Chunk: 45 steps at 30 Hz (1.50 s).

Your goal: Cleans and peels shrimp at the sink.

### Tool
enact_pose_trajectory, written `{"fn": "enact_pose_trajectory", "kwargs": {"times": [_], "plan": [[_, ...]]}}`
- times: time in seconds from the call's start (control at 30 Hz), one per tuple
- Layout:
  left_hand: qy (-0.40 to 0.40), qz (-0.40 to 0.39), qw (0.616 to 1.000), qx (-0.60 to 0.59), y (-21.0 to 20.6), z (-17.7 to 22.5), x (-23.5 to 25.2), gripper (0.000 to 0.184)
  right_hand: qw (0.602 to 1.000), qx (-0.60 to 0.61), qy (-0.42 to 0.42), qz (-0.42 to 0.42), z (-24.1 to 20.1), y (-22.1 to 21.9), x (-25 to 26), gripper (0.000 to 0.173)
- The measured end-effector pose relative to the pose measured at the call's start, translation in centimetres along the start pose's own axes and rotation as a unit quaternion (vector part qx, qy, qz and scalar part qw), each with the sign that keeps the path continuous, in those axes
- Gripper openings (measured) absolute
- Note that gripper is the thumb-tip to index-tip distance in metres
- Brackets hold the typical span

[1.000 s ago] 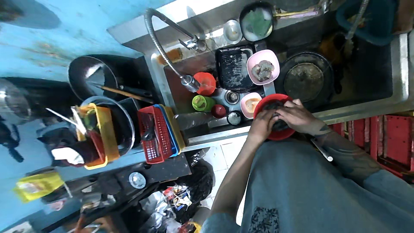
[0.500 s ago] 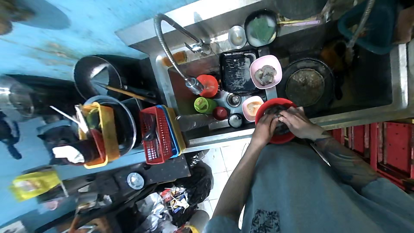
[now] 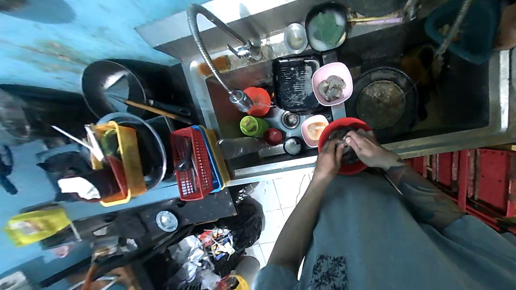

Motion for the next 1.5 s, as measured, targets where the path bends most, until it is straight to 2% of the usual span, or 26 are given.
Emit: {"fn": "enact_pose_trajectory", "kwargs": {"times": [0.33,0.5,0.57,0.8,1.07,1.2,1.3,1.4,1.5], "plan": [[0.008,-0.015,1.000,-0.001,0.0,-0.3,-0.5,0.036,0.998,0.052,0.002,0.023,0.8,-0.6,-0.6,0.038],[-0.029,-0.025,0.999,-0.001,0.9,-1.0,-0.2,0.033,0.990,0.079,0.030,-0.109,0.1,1.9,1.3,0.036],[-0.052,-0.037,0.998,0.007,1.1,-1.1,0.0,0.031,0.988,0.068,0.055,-0.126,0.3,2.2,1.4,0.034],[-0.073,-0.051,0.996,0.001,1.3,-1.0,0.6,0.031,0.990,0.093,0.094,-0.050,0.4,1.8,1.8,0.022],[-0.021,-0.030,0.999,-0.006,0.2,-1.1,-0.1,0.032,0.994,0.094,0.057,-0.006,0.8,0.4,2.1,0.025],[0.004,-0.038,0.999,-0.012,0.0,-1.5,-0.8,0.032,0.994,0.104,0.041,0.017,1.2,1.2,2.2,0.018],[0.011,-0.042,0.998,-0.039,0.4,-2.7,-1.6,0.032,0.997,0.061,0.033,-0.023,1.2,2.5,2.2,0.021],[0.023,-0.033,0.998,-0.052,1.4,-3.3,-1.9,0.033,0.994,-0.031,0.089,-0.062,1.3,2.5,2.1,0.027],[0.022,-0.006,0.999,-0.035,3.1,-3.7,-1.9,0.032,0.981,-0.142,0.086,-0.104,0.1,2.5,1.8,0.049]]}}
Point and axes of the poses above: each hand's wrist, its own x-axis towards the middle knuckle, its own y-axis out of the back of the hand, z = x × y, the point moved 2 cm from there along x, towards the middle knuckle, and after that the axes turned 14 degrees about x, right-handed, at the moved point
